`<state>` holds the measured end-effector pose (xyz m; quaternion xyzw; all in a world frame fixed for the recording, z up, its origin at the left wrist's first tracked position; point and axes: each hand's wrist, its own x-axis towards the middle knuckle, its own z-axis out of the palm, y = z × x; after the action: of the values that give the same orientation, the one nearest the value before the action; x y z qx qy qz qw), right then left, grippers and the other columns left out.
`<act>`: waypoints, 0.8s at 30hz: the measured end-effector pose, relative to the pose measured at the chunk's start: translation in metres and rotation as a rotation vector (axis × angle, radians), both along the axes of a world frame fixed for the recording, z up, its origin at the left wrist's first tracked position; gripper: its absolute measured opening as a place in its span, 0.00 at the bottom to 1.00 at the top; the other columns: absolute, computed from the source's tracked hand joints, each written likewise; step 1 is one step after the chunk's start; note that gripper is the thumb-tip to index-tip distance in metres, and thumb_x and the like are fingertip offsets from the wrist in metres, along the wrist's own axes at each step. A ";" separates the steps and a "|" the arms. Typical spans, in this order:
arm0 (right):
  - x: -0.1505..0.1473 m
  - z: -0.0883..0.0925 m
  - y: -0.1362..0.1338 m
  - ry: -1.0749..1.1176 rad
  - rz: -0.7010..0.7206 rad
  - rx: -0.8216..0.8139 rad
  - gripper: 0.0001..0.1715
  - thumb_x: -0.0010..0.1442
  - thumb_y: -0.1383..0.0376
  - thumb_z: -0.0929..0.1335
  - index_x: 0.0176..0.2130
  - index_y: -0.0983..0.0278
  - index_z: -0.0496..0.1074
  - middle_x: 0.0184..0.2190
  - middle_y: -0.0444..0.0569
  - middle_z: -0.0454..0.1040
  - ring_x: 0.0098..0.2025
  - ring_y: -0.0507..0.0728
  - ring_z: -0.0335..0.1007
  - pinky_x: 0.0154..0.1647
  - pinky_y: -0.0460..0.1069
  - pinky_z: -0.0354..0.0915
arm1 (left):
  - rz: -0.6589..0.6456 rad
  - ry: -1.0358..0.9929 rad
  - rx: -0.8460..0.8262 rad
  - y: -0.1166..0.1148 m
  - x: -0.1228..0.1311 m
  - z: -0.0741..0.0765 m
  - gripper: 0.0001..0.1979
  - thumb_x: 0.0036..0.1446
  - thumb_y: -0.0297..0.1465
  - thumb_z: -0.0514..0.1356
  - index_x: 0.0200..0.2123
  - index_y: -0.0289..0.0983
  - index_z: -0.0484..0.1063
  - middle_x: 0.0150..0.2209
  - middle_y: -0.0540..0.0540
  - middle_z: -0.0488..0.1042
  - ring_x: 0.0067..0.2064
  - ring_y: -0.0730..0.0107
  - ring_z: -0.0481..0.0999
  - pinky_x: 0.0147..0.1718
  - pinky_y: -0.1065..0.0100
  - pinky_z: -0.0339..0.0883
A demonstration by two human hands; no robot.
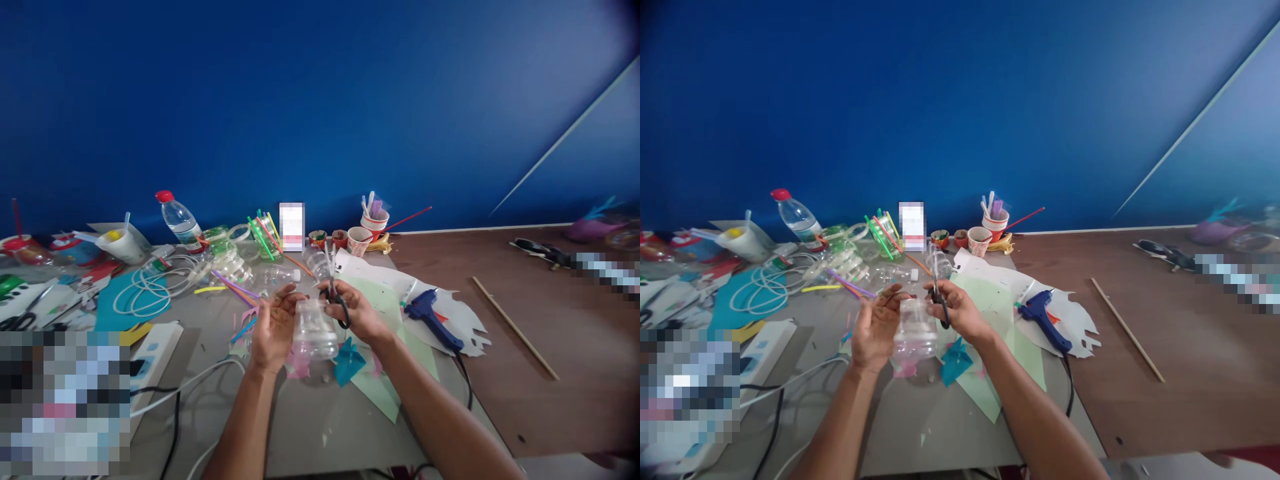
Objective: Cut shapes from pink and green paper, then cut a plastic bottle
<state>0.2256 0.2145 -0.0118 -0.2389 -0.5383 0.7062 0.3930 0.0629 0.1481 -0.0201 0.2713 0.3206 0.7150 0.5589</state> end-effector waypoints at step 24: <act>0.002 -0.004 0.005 0.008 -0.035 0.013 0.31 0.48 0.52 0.72 0.49 0.62 0.68 0.38 0.50 0.71 0.27 0.51 0.58 0.28 0.47 0.58 | 0.025 0.376 -0.001 -0.002 0.002 -0.014 0.12 0.48 0.40 0.68 0.32 0.38 0.77 0.42 0.42 0.76 0.46 0.60 0.74 0.47 0.63 0.66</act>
<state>0.2273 0.2196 -0.0156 -0.2427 -0.5370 0.6966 0.4091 0.0646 0.1461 -0.0337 0.3959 0.4230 0.6587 0.4801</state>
